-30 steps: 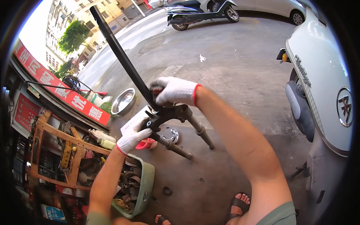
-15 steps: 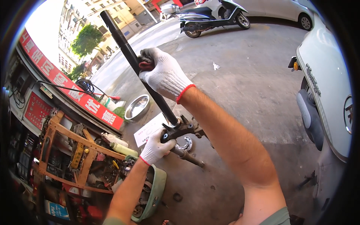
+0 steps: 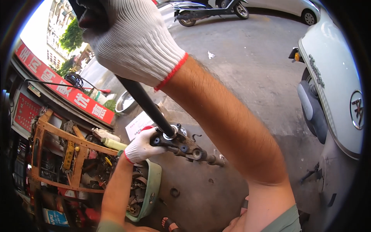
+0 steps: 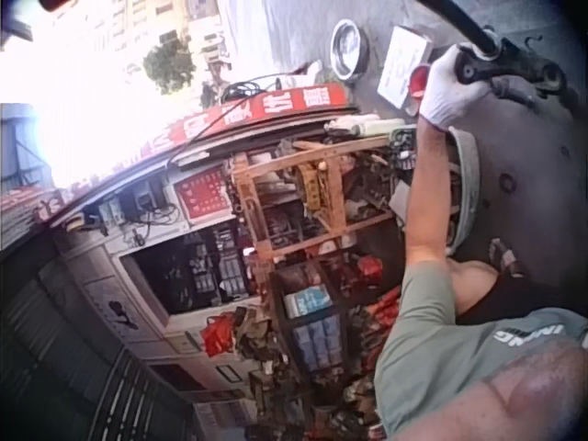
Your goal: The person wipes the metal tubes and lower components of a motorcycle front fork assembly using a cloth, moving the cloth along the surfaces and around the joints.
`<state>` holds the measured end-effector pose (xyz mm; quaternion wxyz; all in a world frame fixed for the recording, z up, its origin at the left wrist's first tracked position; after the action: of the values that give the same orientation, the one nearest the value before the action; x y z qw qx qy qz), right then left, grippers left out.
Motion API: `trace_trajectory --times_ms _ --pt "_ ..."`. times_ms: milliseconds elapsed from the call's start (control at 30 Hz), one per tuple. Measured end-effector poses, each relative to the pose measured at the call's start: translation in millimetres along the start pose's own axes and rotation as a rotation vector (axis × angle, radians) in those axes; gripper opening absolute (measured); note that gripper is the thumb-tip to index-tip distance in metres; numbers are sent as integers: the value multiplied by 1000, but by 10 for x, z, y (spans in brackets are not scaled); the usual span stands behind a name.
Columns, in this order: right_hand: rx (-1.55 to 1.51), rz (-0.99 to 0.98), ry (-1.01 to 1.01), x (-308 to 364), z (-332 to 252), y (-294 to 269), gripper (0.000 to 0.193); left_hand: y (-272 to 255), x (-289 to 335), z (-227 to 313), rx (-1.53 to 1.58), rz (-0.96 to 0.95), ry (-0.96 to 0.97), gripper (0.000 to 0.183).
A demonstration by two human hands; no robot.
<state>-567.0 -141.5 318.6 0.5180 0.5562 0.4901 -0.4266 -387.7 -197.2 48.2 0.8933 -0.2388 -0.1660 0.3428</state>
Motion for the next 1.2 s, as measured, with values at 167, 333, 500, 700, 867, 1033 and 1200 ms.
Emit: trace_trajectory --times_ms 167,333,500,700,867,1033,1200 --pt "-111 -245 343 177 19 -42 72 13 31 -3 -72 -16 16 38" --pt "-246 -322 575 259 277 13 65 -12 161 51 -222 14 -74 53" --pt "-133 -87 506 314 274 133 44 -352 438 339 217 174 -149 77" --pt "-17 -208 485 348 19 370 38 -347 659 1147 241 596 260 31" --pt "-50 -298 606 570 173 588 42 -409 790 1357 253 699 408 23" --pt "-437 -421 1085 1336 690 483 42 -576 721 1136 410 779 260 24" --pt "138 -657 1283 1755 907 365 47 -956 714 785 635 868 325 17"
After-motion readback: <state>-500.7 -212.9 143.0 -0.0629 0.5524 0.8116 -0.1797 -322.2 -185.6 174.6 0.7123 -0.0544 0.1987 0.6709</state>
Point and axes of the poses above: each hand's wrist, its own x-axis away from the middle knuckle, its own y-axis out of the palm, z = x × y, the point moved 10 cm from there along -x, towards the middle knuckle
